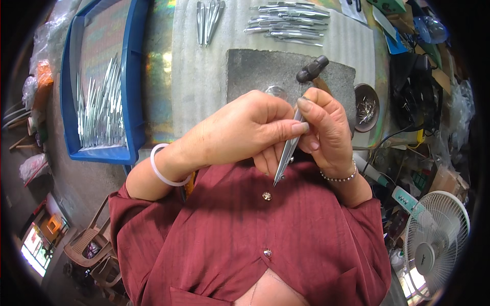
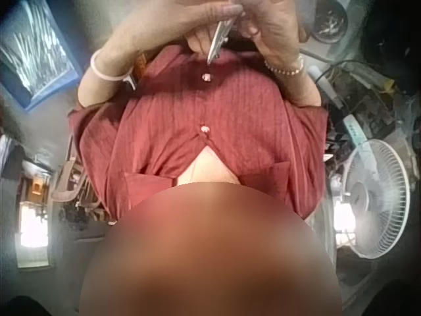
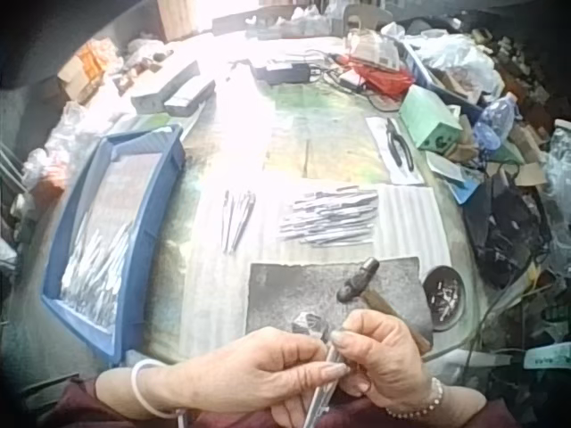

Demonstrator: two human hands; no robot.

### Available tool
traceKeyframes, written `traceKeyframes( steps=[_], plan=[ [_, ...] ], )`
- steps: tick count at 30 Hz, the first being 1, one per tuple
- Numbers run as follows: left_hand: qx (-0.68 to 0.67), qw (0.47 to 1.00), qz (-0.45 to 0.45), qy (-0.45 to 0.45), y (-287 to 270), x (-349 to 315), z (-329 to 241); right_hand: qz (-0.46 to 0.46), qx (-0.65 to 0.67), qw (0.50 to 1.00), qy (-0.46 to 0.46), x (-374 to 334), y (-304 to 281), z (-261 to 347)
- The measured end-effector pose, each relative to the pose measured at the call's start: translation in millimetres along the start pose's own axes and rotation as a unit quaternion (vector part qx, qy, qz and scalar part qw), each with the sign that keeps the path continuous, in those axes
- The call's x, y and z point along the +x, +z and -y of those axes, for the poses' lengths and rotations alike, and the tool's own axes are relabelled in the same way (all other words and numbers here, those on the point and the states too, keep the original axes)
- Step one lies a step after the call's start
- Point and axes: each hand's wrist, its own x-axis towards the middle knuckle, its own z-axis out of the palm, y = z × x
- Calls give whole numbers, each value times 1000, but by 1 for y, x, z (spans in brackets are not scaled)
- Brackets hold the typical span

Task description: Hammering the ends of small metal rods on a metal block using a hammer and a punch tool.

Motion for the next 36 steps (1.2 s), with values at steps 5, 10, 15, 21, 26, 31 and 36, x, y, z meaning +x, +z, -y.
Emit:
traceKeyframes(
  steps=[5, 10, 15, 21, 26, 31, 36],
  plan=[
    [81, 985, -81, 126, 0, -1, 13, 17, -129, 987, -96, 14, -5, 36],
    [-20, 910, -279, 306, 1, -16, 28, -39, -390, 888, -242, 63, -63, 135],
    [-233, 866, -255, 361, -1, -22, 46, -186, -676, 694, -163, 137, -151, 146],
    [-406, 829, -200, 327, -4, -12, 57, -41, -622, 730, -281, 70, -41, 100],
    [-475, 822, -111, 295, 3, 11, 60, 215, -419, 830, -299, 16, 10, 40],
    [-307, 920, -80, 230, 4, -4, 68, 137, -160, 971, -111, 8, 9, 23],
    [100, 938, -221, 248, 10, -24, 78, 149, -215, 965, -10, 12, 18, 6]
  ],
)
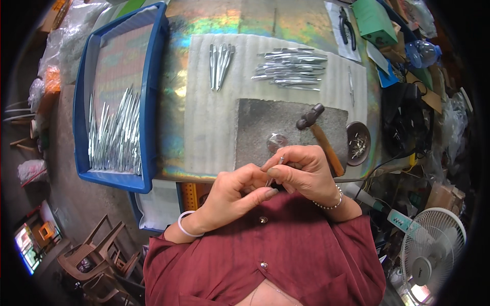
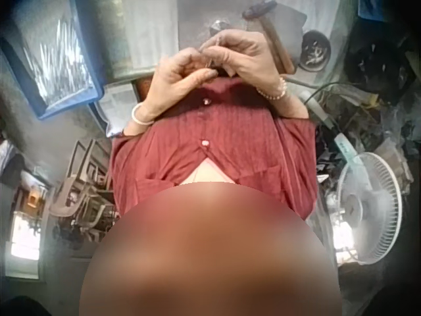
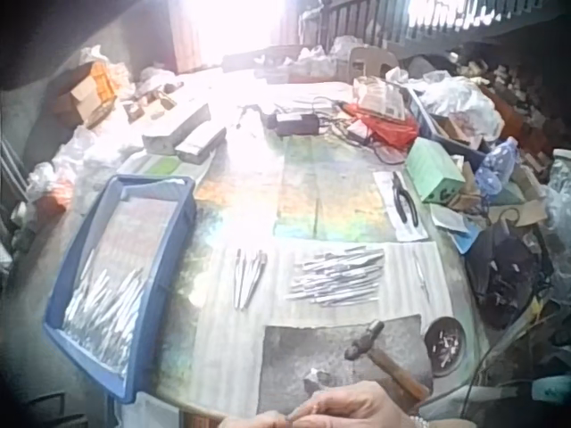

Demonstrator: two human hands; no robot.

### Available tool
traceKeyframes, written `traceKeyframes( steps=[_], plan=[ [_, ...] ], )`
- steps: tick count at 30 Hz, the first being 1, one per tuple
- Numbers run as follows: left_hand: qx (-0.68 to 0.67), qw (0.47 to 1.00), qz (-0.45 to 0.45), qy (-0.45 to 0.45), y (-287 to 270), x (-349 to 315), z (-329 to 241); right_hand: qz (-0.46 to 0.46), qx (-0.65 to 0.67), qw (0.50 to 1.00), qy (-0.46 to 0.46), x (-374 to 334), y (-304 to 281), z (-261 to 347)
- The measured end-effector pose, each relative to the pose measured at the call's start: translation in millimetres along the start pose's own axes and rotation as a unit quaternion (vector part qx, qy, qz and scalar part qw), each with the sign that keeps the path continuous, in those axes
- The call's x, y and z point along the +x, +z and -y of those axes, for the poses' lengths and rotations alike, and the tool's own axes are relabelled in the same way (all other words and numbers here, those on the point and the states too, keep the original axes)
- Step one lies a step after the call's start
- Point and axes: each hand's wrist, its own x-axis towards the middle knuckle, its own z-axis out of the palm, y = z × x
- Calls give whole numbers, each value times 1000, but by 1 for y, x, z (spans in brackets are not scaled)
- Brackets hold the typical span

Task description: Hammering the ends of small metal rods on a metal block using a hammer and a punch tool.

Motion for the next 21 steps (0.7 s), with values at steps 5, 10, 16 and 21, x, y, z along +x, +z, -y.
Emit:
traceKeyframes(
  steps=[5, 10, 16, 21],
  plan=[
    [-14, 1000, -4, 16, -2, -10, 0, -12, 61, 997, 49, 6, 14, -3],
    [-249, 961, 64, -100, -6, -8, -8, -28, 89, 993, 69, 10, 19, -1],
    [-270, 952, 99, -103, -12, -1, -11, -10, 98, 993, 62, 13, 17, 1],
    [-255, 956, 103, -97, -13, 5, -11, -38, 104, 993, 47, 17, 18, 0]
  ],
)
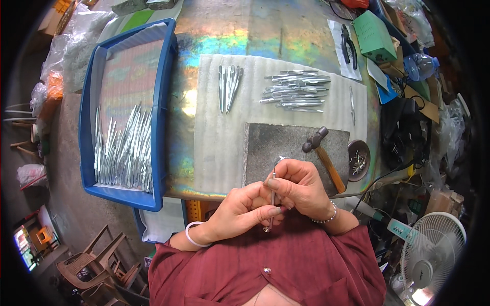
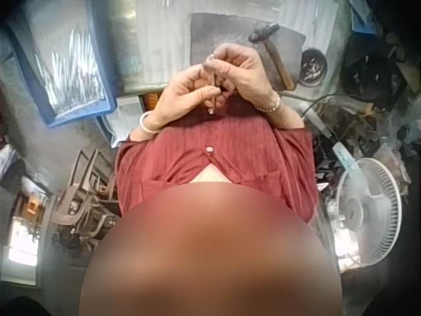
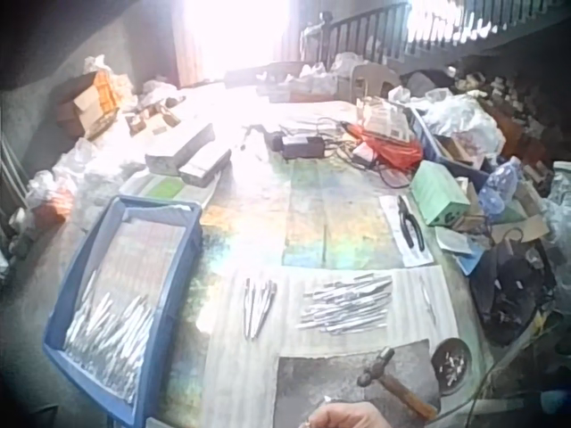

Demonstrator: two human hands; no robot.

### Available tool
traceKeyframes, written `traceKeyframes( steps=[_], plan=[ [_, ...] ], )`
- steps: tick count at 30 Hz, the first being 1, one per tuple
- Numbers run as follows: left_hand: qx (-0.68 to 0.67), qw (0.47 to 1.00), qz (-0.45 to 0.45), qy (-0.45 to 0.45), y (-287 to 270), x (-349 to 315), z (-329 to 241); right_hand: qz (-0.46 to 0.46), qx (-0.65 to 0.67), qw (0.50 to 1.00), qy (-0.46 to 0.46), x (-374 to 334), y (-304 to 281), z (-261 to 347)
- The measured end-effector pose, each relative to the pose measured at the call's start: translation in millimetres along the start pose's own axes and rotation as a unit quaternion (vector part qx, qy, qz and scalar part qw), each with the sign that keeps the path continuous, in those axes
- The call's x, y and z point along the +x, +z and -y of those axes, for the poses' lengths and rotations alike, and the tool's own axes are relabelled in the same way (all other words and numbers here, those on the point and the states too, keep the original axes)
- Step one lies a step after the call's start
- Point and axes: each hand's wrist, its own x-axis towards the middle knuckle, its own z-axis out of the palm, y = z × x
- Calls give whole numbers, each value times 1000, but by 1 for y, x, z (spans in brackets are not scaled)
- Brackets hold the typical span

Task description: Hammering the ends of small metal rods on a metal block using a hammer and a punch tool.

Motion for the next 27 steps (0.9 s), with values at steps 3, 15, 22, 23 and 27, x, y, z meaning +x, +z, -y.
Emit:
traceKeyframes(
  steps=[3, 15, 22, 23, 27],
  plan=[
    [-10, 1000, 7, -7, -2, 1, -1, -1, 0, 1000, 5, 2, 0, 2],
    [-25, 999, 21, -5, -2, 11, -8, 12, -5, 1000, 7, 9, -7, 10],
    [-13, 1000, 1, -2, 2, 12, -9, 21, -13, 1000, 3, 10, -6, 10],
    [-13, 1000, 2, -2, 2, 12, -10, 22, -13, 1000, 3, 9, -7, 10],
    [-14, 1000, -1, 2, 4, 12, -10, 39, -9, 999, -12, 8, -7, 10]
  ],
)
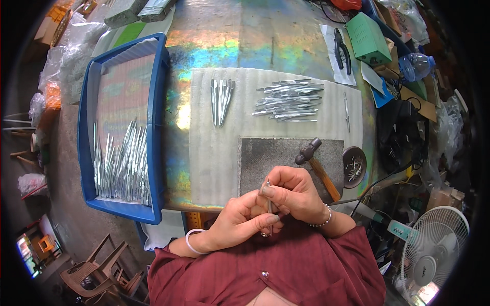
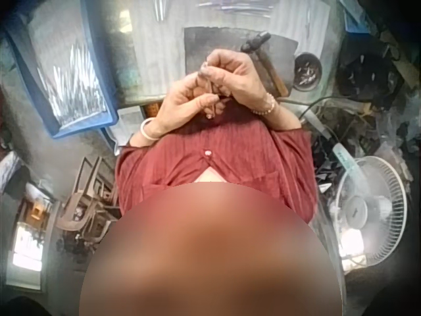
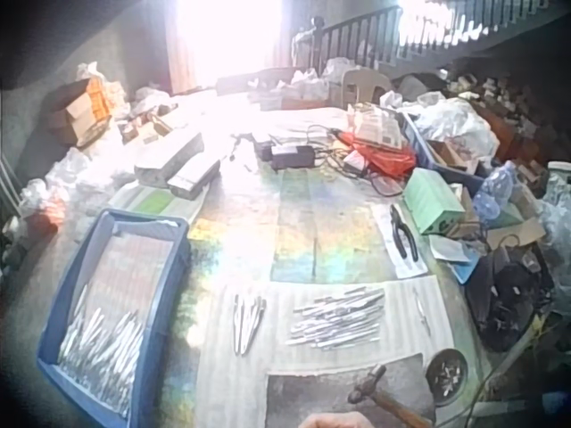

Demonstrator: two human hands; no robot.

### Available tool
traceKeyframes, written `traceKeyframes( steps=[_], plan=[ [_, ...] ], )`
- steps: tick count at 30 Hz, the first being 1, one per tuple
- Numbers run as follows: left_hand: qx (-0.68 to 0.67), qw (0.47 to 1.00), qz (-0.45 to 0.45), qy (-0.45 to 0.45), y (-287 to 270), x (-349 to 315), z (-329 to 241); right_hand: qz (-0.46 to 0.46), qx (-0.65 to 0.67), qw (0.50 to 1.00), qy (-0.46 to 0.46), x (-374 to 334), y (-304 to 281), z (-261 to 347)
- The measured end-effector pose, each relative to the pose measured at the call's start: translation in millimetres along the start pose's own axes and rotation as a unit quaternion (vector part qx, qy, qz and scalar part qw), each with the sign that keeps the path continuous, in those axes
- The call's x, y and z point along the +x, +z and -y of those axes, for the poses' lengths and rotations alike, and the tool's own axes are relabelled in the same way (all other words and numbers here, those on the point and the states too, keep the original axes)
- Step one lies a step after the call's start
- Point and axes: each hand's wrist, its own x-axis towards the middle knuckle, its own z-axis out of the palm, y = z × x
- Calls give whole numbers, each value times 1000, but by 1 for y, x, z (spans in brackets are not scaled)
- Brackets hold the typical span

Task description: Hammering the ends of small metal rods on a metal block using a hammer and a punch tool.

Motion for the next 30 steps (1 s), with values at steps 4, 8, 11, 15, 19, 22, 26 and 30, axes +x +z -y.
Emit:
traceKeyframes(
  steps=[4, 8, 11, 15, 19, 22, 26, 30],
  plan=[
    [20, 1000, 7, 12, 0, 1, 1, 20, 17, 1000, -10, -1, -2, 4],
    [-4, 1000, 11, 5, 1, 5, 3, 12, 17, 1000, 4, -3, -5, 4],
    [-21, 1000, 18, -5, 1, 9, 3, -5, 8, 1000, -26, -3, -6, 1],
    [-32, 999, 38, -20, 1, 13, 4, -20, 6, 1000, -9, -6, -9, 3],
    [-41, 997, 40, -51, 4, 18, -1, -31, 10, 999, 6, -7, -13, 6],
    [-28, 998, 34, -49, 4, 20, 2, -27, 11, 1000, -1, -9, -17, 5],
    [19, 999, 13, -49, 8, 21, 1, -16, 22, 1000, -11, -15, -24, 2],
    [115, 993, -8, -2, 10, 23, 3, -2, 22, 999, -26, -18, -27, 2]
  ],
)
